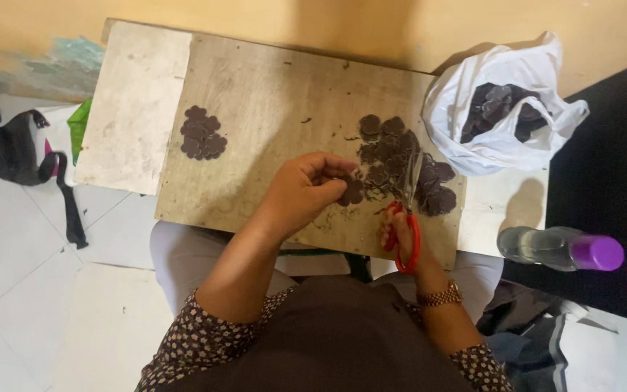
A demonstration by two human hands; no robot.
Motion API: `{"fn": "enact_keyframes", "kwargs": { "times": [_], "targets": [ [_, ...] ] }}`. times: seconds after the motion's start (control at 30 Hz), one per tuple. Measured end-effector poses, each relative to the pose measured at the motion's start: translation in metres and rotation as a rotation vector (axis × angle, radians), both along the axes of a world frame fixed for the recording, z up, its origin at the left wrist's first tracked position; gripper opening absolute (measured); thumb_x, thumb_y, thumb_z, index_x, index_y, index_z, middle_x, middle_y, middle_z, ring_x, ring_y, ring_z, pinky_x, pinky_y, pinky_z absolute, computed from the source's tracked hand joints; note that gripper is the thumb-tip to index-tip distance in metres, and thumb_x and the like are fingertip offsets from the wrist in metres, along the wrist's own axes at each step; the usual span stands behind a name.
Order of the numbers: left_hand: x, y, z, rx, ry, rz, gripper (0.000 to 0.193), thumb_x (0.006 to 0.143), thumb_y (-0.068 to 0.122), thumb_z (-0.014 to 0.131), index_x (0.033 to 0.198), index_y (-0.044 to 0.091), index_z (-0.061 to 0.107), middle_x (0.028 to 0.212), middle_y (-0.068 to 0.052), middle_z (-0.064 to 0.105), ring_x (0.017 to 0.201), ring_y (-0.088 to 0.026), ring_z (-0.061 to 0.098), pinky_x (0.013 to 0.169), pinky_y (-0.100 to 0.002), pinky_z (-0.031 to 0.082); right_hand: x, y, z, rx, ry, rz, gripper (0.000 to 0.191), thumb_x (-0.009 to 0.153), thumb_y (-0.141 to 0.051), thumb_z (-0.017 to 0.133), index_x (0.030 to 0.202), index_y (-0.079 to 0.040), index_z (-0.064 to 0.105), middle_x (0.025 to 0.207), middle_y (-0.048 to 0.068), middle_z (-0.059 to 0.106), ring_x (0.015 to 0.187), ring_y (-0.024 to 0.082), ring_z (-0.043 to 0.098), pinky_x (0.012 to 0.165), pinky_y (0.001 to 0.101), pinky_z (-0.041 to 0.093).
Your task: The person sits on the floor and uses red-handled scissors to cut dark brown material into small flower-shaped pieces. The cut pieces are placed on a wooden board, and the person continues cutting additional pieces throughout the clip.
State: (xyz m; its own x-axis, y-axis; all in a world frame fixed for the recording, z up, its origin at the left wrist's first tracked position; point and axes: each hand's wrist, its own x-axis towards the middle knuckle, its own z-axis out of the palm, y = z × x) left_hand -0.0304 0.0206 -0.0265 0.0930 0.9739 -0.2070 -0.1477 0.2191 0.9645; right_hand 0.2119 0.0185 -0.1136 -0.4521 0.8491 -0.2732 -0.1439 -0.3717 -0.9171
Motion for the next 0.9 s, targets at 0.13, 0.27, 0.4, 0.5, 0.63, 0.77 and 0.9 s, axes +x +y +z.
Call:
{"fn": "enact_keyframes", "kwargs": {
  "times": [0.13,0.27,0.4,0.5,0.63,0.77,0.9],
  "targets": [
    [-0.004,0.000,-0.008,0.074,0.004,0.025,0.044,0.087,0.002,0.064,0.131,0.000,0.065,0.105,-0.004,0.068,0.086,-0.009,0.063,0.077,-0.024,0.056,-0.009,0.003,-0.001,0.026,0.043,0.008,0.040,0.106,-0.050,0.047,0.091,-0.012,0.047,0.079,0.000,0.046,0.068,0.011,0.049,0.061,0.0265,0.046],
    [-0.014,0.002,-0.029,0.084,0.185,0.139,0.046,0.089,0.002,0.063,0.135,0.001,0.061,0.103,-0.004,0.066,0.086,-0.010,0.063,0.076,-0.024,0.055,-0.013,0.007,-0.001,0.000,0.112,-0.049,0.038,0.107,-0.046,0.048,0.090,-0.012,0.047,0.078,0.001,0.046,0.065,0.012,0.047,0.057,0.0270,0.044],
    [-0.040,0.011,-0.052,0.096,0.299,0.398,0.046,0.092,0.000,0.060,0.138,0.003,0.059,0.103,-0.009,0.068,0.089,-0.014,0.066,0.077,-0.027,0.057,-0.017,0.012,-0.001,-0.014,0.143,-0.075,0.037,0.108,-0.043,0.049,0.089,-0.011,0.048,0.077,0.003,0.046,0.062,0.013,0.045,0.053,0.0275,0.041],
    [-0.087,0.018,-0.051,0.088,0.213,0.527,0.046,0.093,-0.002,0.059,0.139,0.005,0.052,0.111,-0.012,0.075,0.099,-0.016,0.073,0.085,-0.027,0.060,-0.019,0.012,-0.001,-0.019,0.077,-0.095,0.034,0.108,-0.040,0.049,0.090,-0.011,0.048,0.076,0.003,0.046,0.061,0.013,0.044,0.052,0.0278,0.040],
    [-0.132,0.026,-0.029,0.047,0.566,0.644,0.066,0.087,0.005,0.065,0.150,0.011,0.047,0.126,-0.018,0.070,0.109,-0.026,0.071,0.093,-0.040,0.060,-0.018,0.013,0.002,-0.044,0.012,-0.098,0.033,0.107,-0.039,0.049,0.089,-0.011,0.048,0.075,0.003,0.046,0.061,0.014,0.045,0.052,0.0286,0.039],
    [-0.133,0.032,-0.025,-0.167,1.236,0.598,0.078,0.087,0.032,0.071,0.154,0.013,0.036,0.162,-0.025,0.029,0.151,-0.044,0.019,0.113,-0.065,0.024,-0.019,0.015,0.003,-0.057,0.009,-0.094,0.034,0.107,-0.039,0.048,0.087,-0.011,0.047,0.071,0.003,0.046,0.056,0.015,0.044,0.049,0.0299,0.039],
    [-0.115,0.024,-0.041,-0.158,1.351,0.389,0.085,0.101,0.066,0.041,0.164,0.014,0.016,0.169,-0.025,-0.004,0.155,-0.041,-0.013,0.119,-0.068,-0.005,-0.019,0.014,0.001,0.006,0.077,-0.069,0.035,0.109,-0.037,0.048,0.087,-0.011,0.046,0.074,0.003,0.047,0.059,0.014,0.045,0.052,0.0298,0.041]
  ]
}}
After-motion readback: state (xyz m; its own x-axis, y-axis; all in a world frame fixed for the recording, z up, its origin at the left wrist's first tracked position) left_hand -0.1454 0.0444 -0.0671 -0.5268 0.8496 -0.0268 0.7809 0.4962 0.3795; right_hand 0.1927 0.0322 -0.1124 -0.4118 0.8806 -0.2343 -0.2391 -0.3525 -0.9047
